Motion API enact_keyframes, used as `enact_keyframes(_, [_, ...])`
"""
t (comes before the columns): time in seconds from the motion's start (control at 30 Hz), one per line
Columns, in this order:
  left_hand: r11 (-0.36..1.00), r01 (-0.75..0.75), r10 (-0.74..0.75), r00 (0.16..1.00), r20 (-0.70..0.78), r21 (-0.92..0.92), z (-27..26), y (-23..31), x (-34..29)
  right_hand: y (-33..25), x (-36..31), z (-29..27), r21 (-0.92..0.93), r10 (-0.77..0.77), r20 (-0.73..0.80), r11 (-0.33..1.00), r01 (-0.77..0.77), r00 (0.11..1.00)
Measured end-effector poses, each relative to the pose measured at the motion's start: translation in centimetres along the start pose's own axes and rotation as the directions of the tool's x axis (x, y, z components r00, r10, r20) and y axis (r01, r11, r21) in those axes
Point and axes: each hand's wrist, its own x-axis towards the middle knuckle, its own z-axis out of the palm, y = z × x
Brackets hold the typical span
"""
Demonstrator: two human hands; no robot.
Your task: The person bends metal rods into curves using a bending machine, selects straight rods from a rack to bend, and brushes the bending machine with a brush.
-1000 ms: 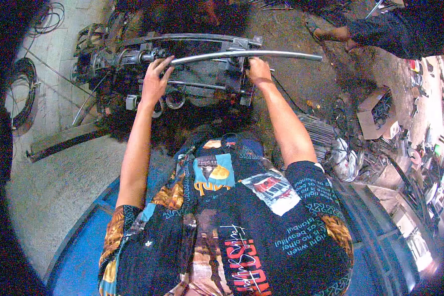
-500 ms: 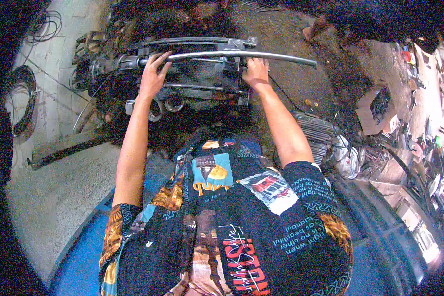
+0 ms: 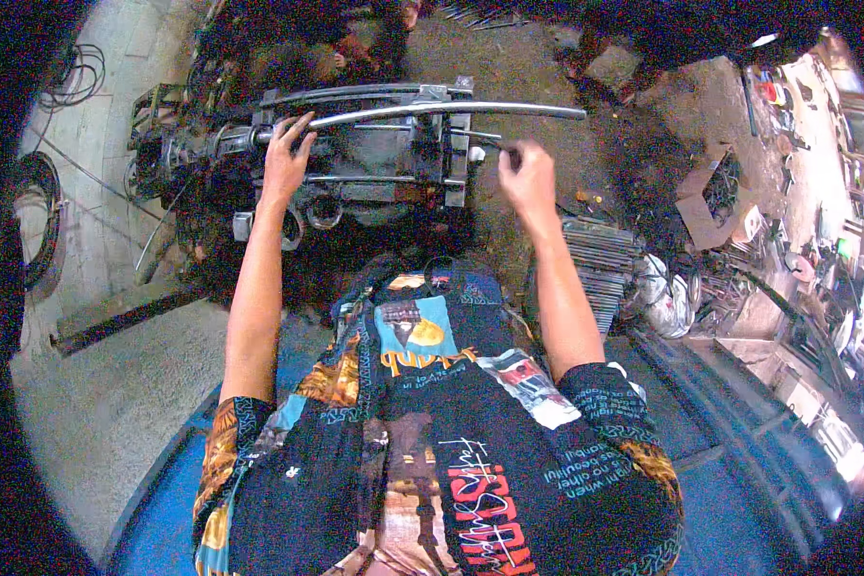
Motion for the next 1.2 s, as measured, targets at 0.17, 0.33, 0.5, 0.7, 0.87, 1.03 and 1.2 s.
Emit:
enact_keyframes(0.17, [0.998, 0.023, -0.022, 1.0, 0.015, -0.055, 0.4, -0.6, 0.2, -6.4, 4.4, -3.5, -0.119, -0.349, -0.129, 0.935, 0.335, 0.928])
enact_keyframes(0.33, [0.992, -0.12, 0.119, 0.993, -0.008, -0.035, 0.8, -0.3, 1.2, -3.2, 7.5, -1.5, -0.314, -0.509, 0.0, 0.817, 0.483, 0.861])
enact_keyframes(0.5, [0.993, -0.09, 0.077, 0.985, -0.156, -0.079, -0.4, -0.8, -0.9, -3.2, 3.4, -1.4, -0.424, -0.256, 0.224, 0.843, 0.331, 0.94])
enact_keyframes(0.7, [0.949, 0.222, -0.262, 0.951, -0.167, -0.225, -1.3, -1.8, -5.2, -10.8, -1.4, 3.6, -0.252, -0.137, 0.432, 0.931, 0.265, 0.891])
enact_keyframes(0.87, [0.958, 0.218, -0.248, 0.955, -0.16, -0.184, -2.6, -1.8, -4.4, -7.8, 12.7, 10.8, -0.155, -0.584, 0.33, 0.741, 0.653, 0.741])
enact_keyframes(1.03, [0.918, 0.234, -0.294, 0.944, -0.153, -0.321, -3.3, -1.4, -5.6, -2.0, 18.2, 2.9, -0.528, -0.04, 0.545, 0.76, 0.38, 0.838])
enact_keyframes(1.2, [0.893, 0.319, -0.367, 0.925, -0.102, -0.318, -2.4, -2.3, -8.6, -1.3, 8.8, -3.1, -0.563, 0.108, 0.346, 0.819, 0.114, 0.932])
